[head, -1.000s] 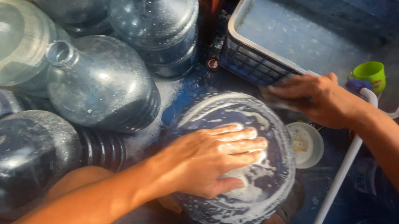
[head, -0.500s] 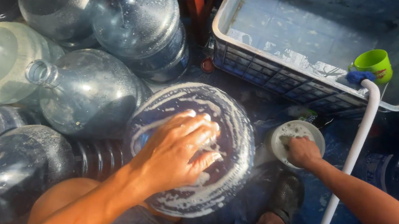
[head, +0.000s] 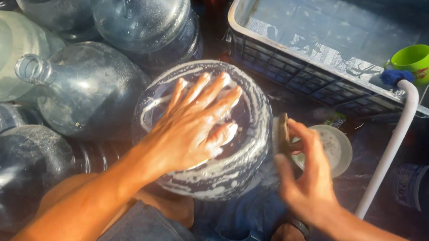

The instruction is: Scrubbing the exterior of large plastic water jugs with a sponge and soapy water

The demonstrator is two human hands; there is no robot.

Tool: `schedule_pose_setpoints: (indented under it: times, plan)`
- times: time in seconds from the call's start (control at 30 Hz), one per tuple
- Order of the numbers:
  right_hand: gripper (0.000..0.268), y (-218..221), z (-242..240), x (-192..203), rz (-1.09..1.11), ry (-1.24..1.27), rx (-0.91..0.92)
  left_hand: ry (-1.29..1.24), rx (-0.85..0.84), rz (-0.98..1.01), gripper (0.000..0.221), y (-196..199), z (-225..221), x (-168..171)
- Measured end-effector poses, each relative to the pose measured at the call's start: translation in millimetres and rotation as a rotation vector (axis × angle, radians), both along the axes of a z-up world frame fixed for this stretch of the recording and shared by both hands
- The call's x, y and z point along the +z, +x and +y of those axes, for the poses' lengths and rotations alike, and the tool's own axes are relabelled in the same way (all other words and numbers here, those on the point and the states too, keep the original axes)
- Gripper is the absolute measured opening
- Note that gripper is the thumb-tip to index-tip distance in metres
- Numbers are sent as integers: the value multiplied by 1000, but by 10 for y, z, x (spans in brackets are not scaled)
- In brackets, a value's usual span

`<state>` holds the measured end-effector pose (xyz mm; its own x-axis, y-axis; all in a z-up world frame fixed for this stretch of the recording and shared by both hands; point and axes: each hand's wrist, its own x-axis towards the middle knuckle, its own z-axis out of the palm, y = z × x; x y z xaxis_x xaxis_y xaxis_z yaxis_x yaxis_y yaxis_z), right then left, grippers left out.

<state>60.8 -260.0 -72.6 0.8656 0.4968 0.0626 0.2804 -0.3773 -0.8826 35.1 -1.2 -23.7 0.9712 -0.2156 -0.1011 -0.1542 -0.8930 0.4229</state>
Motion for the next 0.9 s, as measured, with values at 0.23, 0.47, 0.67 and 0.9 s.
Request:
schedule_pose_setpoints:
  times: [0.23,0.47,0.67,0.9]
  plan:
    - [60,-144,96,-392,-456,147,-29,2,143,6,65,148,30,-104]
    - [45,-313,187,-356,-797,155,73,5,170,-6,65,179,-41,-149]
    - [37,-79,357,47,-786,179,-50,-16,230,14,66,266,-89,-153]
    - [41,108,209,-564,-1029,162,140,-12,203,2,65,284,-30,-174]
